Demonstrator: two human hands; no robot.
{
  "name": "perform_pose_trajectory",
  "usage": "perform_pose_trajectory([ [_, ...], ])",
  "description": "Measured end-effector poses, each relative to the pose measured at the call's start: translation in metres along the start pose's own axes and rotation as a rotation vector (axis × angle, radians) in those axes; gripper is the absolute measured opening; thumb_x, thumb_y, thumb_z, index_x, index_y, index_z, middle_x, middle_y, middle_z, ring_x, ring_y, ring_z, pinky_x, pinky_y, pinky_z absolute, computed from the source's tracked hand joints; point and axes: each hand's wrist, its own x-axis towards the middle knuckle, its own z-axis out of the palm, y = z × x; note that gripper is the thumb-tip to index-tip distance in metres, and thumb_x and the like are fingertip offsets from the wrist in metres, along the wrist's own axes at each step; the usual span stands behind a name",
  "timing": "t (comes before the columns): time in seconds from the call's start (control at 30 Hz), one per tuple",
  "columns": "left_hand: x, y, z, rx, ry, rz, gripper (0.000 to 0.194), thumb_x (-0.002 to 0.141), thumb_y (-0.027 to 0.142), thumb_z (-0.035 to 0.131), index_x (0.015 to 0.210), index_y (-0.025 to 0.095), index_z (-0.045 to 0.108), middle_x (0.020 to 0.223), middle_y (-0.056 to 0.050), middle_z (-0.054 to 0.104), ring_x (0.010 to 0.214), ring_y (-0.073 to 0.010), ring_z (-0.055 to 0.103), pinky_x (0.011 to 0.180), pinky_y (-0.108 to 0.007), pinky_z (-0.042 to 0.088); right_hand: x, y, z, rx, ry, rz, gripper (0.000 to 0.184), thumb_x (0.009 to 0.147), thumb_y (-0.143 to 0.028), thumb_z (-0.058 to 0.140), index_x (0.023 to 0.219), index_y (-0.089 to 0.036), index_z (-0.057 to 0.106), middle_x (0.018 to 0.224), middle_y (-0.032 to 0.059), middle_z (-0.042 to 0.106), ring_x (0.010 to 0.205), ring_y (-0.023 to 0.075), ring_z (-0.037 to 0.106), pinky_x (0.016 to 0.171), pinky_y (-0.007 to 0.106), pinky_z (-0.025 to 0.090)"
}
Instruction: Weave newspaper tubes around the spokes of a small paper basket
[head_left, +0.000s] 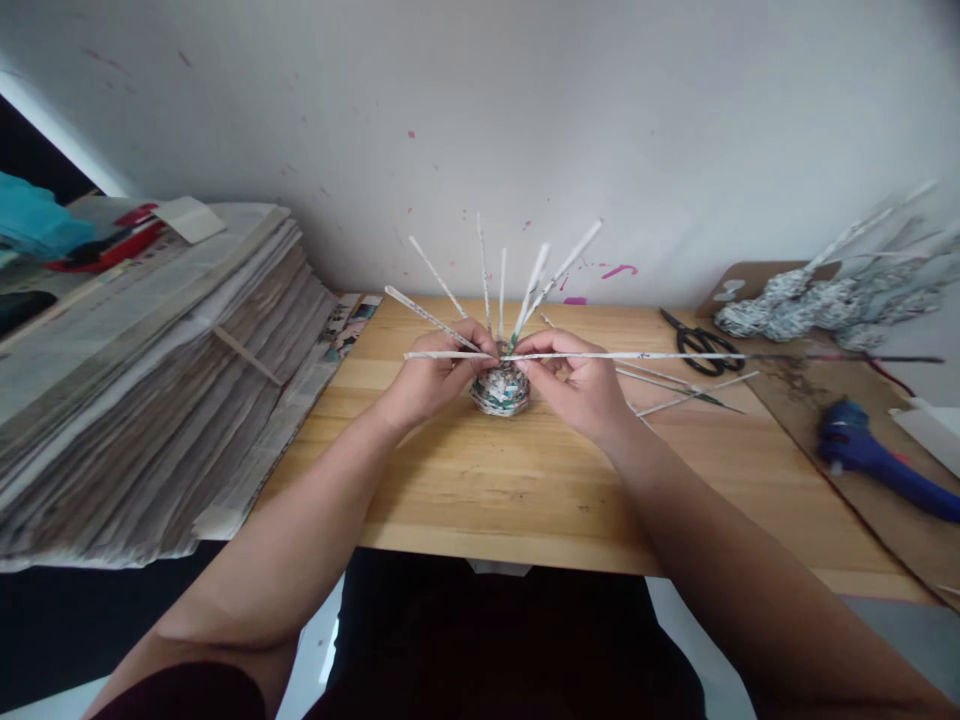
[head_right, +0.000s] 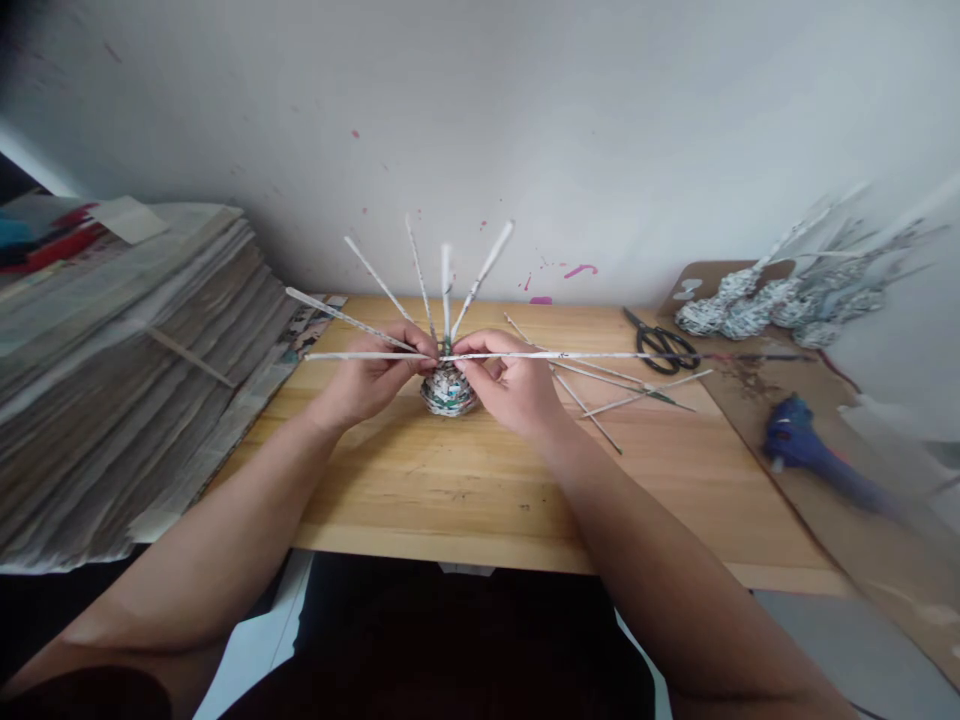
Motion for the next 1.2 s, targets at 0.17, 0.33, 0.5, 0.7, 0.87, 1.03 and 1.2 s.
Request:
perform_pose_trajectory([
  [0.17,0.001,-0.005,0.000,-0.070,-0.052,-0.006,0.011,0.090,0.024,0.069,0.085,0.016,0.064,0.078,-0.002,0.065,0.071,-0.0129,0.062,0.067,-0.025,0.051,-0.001,0.004,0.004,0.058,-0.047,0.049,0.014,0.087,-0.031,0.072,0.094,-0.020,0.072,0.086,0.0021,0.074,0.058,0.0109,0.055,0.053,0.026,0.042],
  [0.33,0.001,-0.006,0.000,-0.106,-0.058,-0.013,0.012,0.090,0.025,0.070,0.086,0.016,0.064,0.079,-0.001,0.062,0.070,-0.0120,0.061,0.067,-0.025,0.052,0.000,0.006,0.007,0.111,-0.046,0.100,0.016,0.086,-0.034,0.074,0.093,-0.020,0.072,0.083,0.0009,0.072,0.054,0.0095,0.050,0.049,0.025,0.038],
  [0.5,0.000,-0.004,-0.001,-0.012,-0.069,0.012,0.011,0.092,0.025,0.067,0.085,0.016,0.065,0.078,-0.002,0.062,0.070,-0.0133,0.061,0.067,-0.026,0.052,0.001,0.006,0.009,0.199,-0.050,0.127,0.020,0.082,-0.038,0.077,0.085,-0.020,0.067,0.077,0.0004,0.070,0.060,0.0120,0.057,0.054,0.026,0.043],
  [0.7,-0.001,-0.003,0.000,0.004,-0.049,-0.017,0.013,0.091,0.028,0.069,0.088,0.016,0.066,0.080,-0.004,0.064,0.072,-0.0149,0.061,0.068,-0.028,0.053,0.002,0.008,0.008,0.215,-0.076,0.146,0.019,0.082,-0.037,0.076,0.088,-0.021,0.067,0.080,0.0007,0.071,0.066,0.0140,0.061,0.058,0.028,0.047],
  [0.87,-0.001,-0.004,0.001,-0.002,-0.058,0.002,0.013,0.092,0.028,0.067,0.086,0.016,0.067,0.081,-0.004,0.064,0.073,-0.0151,0.061,0.069,-0.028,0.052,0.004,0.006,0.002,0.221,-0.082,0.084,0.016,0.085,-0.034,0.075,0.087,-0.020,0.068,0.082,0.0017,0.072,0.071,0.0149,0.064,0.064,0.029,0.050],
  [1.03,-0.002,-0.003,0.002,-0.055,-0.121,0.003,0.016,0.094,0.031,0.067,0.087,0.017,0.066,0.078,-0.003,0.064,0.069,-0.0148,0.060,0.067,-0.028,0.050,0.006,0.009,-0.005,0.300,-0.194,0.129,0.038,0.082,-0.033,0.081,0.115,-0.020,0.067,0.082,-0.0011,0.069,0.075,0.0147,0.066,0.070,0.030,0.054],
  [1.2,-0.002,-0.003,0.001,-0.062,-0.148,0.010,0.024,0.094,0.039,0.069,0.089,0.016,0.068,0.077,-0.003,0.065,0.069,-0.0145,0.060,0.068,-0.027,0.050,0.006,0.018,-0.009,0.380,-0.301,0.174,0.037,0.080,-0.041,0.086,0.105,-0.020,0.067,0.083,-0.0013,0.067,0.073,0.0131,0.063,0.068,0.029,0.053],
])
